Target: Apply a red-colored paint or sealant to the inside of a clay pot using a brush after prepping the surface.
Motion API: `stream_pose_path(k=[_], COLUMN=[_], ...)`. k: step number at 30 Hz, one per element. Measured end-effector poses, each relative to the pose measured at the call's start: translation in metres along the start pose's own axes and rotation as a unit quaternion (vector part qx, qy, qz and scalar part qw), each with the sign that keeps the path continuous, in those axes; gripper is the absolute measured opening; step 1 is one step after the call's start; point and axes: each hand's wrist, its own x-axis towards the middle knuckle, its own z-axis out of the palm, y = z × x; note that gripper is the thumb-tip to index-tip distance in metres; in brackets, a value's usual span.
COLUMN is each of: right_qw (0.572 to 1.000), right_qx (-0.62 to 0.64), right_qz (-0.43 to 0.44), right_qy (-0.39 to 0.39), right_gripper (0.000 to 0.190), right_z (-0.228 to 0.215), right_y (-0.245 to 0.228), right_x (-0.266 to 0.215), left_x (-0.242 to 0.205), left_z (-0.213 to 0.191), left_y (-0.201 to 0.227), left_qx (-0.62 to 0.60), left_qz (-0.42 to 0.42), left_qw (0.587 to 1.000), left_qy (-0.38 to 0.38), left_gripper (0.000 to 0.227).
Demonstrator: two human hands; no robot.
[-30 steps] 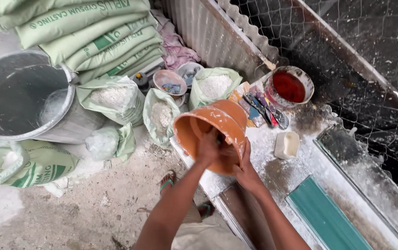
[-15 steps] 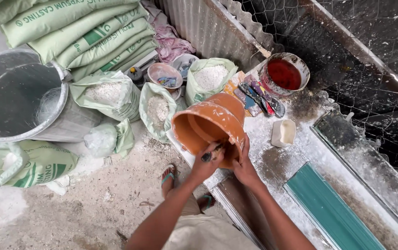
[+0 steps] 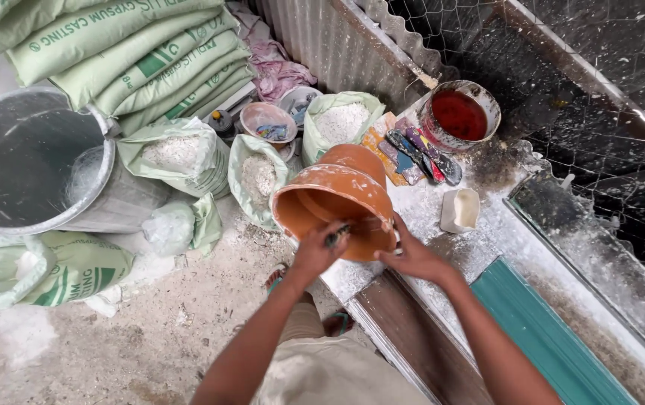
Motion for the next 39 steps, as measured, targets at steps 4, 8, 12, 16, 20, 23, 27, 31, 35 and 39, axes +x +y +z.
stream_pose_path(k=[4, 8, 12, 16, 20, 23, 27, 31, 35, 39], right_qw=[0.993, 0.994, 0.989, 0.978, 0.972, 0.963, 0.956, 0.949, 0.942, 0.929], right_qx=[-0.109, -0.059, 0.095, 0.105, 0.13, 0.178, 0.166, 0.189, 0.179, 0.176], right_qz=[-0.032, 0.069, -0.024, -0.075, -0.038, -0.002, -0.024, -0.008, -0.033, -0.042], right_qy=[0.017, 0.068, 0.114, 0.166, 0.191, 0.204, 0.24, 0.253, 0.281, 0.321], right_gripper=[0.114, 0.111, 0.113, 0.114, 0.113, 0.11, 0.109, 0.108, 0.109, 0.11], right_z=[-0.023, 0.016, 0.058, 0.08, 0.091, 0.098, 0.113, 0.12, 0.136, 0.154], right_y=[-0.054, -0.038, -0.012, -0.005, -0.024, -0.027, -0.029, -0.012, -0.014, -0.016], right_x=[-0.018, 0.0, 0.012, 0.027, 0.022, 0.03, 0.04, 0.043, 0.038, 0.05], left_x=[0.042, 0.091, 0.097, 0.079, 0.081, 0.126, 0.076, 0.069, 0.106, 0.071], left_z=[-0.006, 0.026, 0.05, 0.087, 0.033, -0.03, 0.028, 0.059, -0.067, -0.02], left_y=[-0.018, -0.085, -0.118, -0.156, -0.2, -0.138, -0.141, -0.165, -0.117, -0.144], left_qx=[0.133, 0.275, 0.083, 0.081, 0.23, 0.339, 0.091, -0.118, 0.013, 0.149], left_qz=[-0.012, -0.006, -0.001, 0.074, 0.189, 0.106, 0.055, 0.008, 0.008, 0.102], left_qw=[0.984, 0.947, 0.997, 0.993, 0.937, 0.916, 0.991, 0.986, 0.978, 0.982], left_qy=[-0.118, -0.166, 0.009, -0.045, -0.183, -0.185, -0.078, -0.12, -0.208, -0.055], left_gripper=[0.033, 0.024, 0.033, 0.037, 0.029, 0.03, 0.02, 0.023, 0.023, 0.025])
